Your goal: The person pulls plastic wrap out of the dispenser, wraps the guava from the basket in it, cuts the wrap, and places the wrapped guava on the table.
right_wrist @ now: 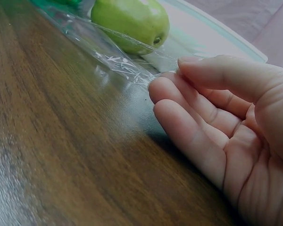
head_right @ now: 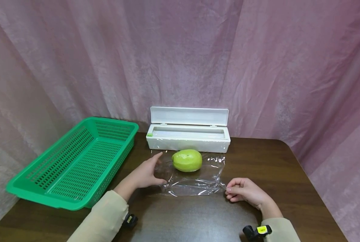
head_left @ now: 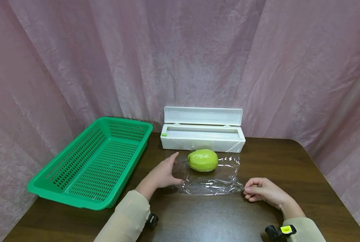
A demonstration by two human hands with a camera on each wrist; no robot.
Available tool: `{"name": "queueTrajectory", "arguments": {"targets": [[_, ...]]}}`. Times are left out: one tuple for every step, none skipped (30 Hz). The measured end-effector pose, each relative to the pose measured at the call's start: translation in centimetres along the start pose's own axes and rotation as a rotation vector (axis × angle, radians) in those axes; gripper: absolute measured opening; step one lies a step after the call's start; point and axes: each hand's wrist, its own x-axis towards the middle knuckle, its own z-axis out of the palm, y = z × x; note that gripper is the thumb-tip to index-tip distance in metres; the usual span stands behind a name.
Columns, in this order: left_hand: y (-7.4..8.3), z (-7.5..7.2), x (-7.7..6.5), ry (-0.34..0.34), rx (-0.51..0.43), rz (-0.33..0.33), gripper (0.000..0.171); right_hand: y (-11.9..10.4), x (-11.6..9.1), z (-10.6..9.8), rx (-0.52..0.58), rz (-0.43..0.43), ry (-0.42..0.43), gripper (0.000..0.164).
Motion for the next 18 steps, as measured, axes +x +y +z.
{"name": "queueTrajectory", "arguments": {"targets": [[-0.1, 0.0, -0.1, -0.004, -0.005, -0.001, 0.106, 0.0, 0.0, 0.0, -0.002, 0.000, 0.001, 0.014], [-0.1, -0.1, -0.2, -0.008, -0.007, -0.002, 0.105, 0.0, 0.0, 0.0, -0.002, 0.005, 0.003, 0.013], [-0.2, -0.1, -0.3, -0.012, -0.004, -0.002, 0.104, 0.0, 0.0, 0.0, -0.003, 0.010, 0.005, 0.013], [-0.2, -0.1, -0.4, -0.017, -0.005, 0.001, 0.102, 0.0, -0.1, 0.0, -0.005, 0.015, 0.008, 0.013], [-0.2, -0.2, -0.6, -0.020, -0.004, 0.009, 0.100, 0.0, -0.1, -0.1, -0.006, 0.020, 0.010, 0.013], [-0.3, -0.2, -0.6, -0.023, -0.002, 0.020, 0.097, 0.0, -0.1, -0.1, -0.006, 0.024, 0.013, 0.013], [-0.3, -0.2, -0.7, -0.031, 0.001, 0.028, 0.093, 0.0, -0.2, -0.1, -0.006, 0.024, 0.015, 0.013], [-0.4, -0.3, -0.8, -0.038, 0.005, 0.036, 0.088, 0.0, -0.2, -0.1, -0.006, 0.023, 0.016, 0.013], [-0.4, -0.3, -1.0, -0.045, 0.008, 0.044, 0.082, 0.1, -0.2, -0.2, -0.007, 0.017, 0.014, 0.013], [-0.5, -0.3, -1.1, -0.053, 0.012, 0.052, 0.077, 0.1, -0.2, -0.2, -0.006, 0.016, 0.016, 0.013], [-0.6, -0.4, -1.2, -0.061, 0.019, 0.063, 0.070, 0.1, -0.2, -0.2, -0.006, 0.012, 0.016, 0.013], [-0.7, -0.4, -1.3, -0.070, 0.026, 0.069, 0.065, 0.1, -0.2, -0.2, -0.006, 0.007, 0.015, 0.013], [-0.8, -0.5, -1.5, -0.079, 0.032, 0.073, 0.060, 0.1, -0.1, -0.2, -0.008, 0.003, 0.017, 0.012], [-0.9, -0.5, -1.7, -0.084, 0.034, 0.079, 0.055, 0.2, -0.1, -0.1, -0.007, 0.005, 0.019, 0.012], [-1.1, -0.5, -1.9, -0.090, 0.036, 0.085, 0.051, 0.2, 0.0, -0.1, -0.008, 0.007, 0.021, 0.012], [-1.2, -0.5, -2.1, -0.095, 0.037, 0.091, 0.046, 0.2, 0.0, -0.1, -0.008, 0.008, 0.023, 0.012], [-1.4, -0.5, -2.3, -0.100, 0.035, 0.098, 0.042, 0.2, 0.0, -0.1, -0.010, 0.005, 0.022, 0.012], [-1.5, -0.5, -2.5, -0.103, 0.032, 0.099, 0.038, 0.3, 0.0, -0.1, -0.010, 0.005, 0.024, 0.012]]}}
